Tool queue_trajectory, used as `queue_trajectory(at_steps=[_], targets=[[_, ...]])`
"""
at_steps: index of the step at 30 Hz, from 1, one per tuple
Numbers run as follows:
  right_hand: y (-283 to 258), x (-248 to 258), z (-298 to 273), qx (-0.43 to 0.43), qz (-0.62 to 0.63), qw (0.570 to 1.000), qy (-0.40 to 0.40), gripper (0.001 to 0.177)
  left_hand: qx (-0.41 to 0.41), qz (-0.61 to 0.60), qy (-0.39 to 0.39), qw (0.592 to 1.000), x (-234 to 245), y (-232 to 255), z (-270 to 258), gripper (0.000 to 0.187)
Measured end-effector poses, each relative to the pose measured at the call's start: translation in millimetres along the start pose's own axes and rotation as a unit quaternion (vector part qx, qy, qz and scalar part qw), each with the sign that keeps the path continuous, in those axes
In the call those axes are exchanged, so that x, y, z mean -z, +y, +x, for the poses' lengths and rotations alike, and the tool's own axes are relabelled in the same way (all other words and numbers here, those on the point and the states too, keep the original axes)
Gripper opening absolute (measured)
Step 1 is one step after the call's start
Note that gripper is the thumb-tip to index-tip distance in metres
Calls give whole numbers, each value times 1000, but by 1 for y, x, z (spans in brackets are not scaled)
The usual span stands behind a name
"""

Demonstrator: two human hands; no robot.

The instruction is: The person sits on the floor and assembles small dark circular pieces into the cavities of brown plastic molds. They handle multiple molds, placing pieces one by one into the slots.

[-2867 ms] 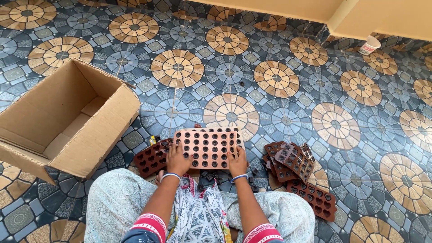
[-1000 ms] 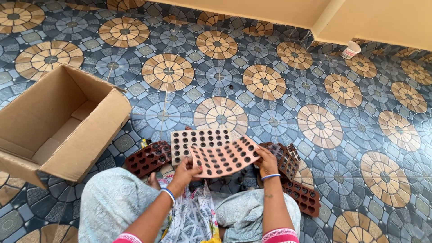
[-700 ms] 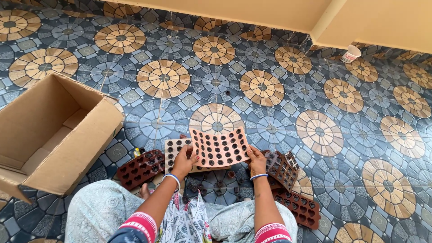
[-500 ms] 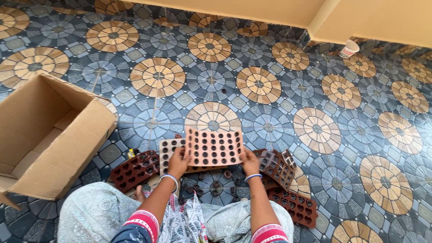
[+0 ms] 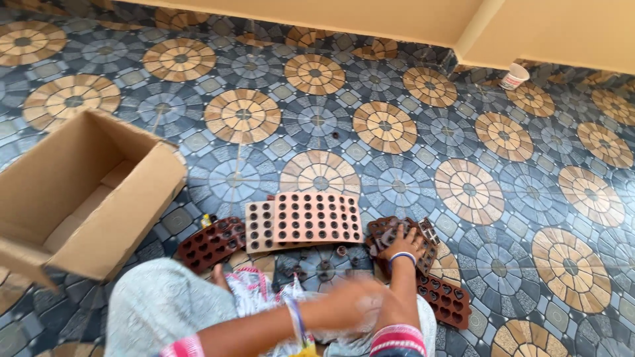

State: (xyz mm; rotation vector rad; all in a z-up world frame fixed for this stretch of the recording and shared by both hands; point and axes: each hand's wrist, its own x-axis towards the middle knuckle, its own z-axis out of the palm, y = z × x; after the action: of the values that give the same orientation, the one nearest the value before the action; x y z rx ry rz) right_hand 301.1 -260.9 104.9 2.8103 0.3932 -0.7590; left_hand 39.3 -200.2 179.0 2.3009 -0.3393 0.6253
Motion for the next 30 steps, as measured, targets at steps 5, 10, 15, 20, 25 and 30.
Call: queue_trajectory(at_steps=[5, 10, 15, 20, 25, 30], targets=[[9, -11, -4, 25, 68, 997, 19, 109, 33, 3, -111, 993, 13, 39, -2, 35], [23, -25, 6, 51, 61, 992, 93, 84, 49, 7, -133, 990, 7, 41, -29, 36], [24, -40, -7, 36, 135, 973, 186, 70, 57, -2, -134, 989, -10, 69, -42, 36], [25, -46, -30, 47, 230, 923, 305, 56, 63, -10, -122, 991, -15, 69, -58, 37], [16, -81, -54, 169, 372, 781, 472, 52, 69, -46, -131, 988, -32, 51, -56, 38], [-19, -148, -97, 337, 493, 683, 420, 51, 174, -318, -69, 929, -31, 1, -113, 39]])
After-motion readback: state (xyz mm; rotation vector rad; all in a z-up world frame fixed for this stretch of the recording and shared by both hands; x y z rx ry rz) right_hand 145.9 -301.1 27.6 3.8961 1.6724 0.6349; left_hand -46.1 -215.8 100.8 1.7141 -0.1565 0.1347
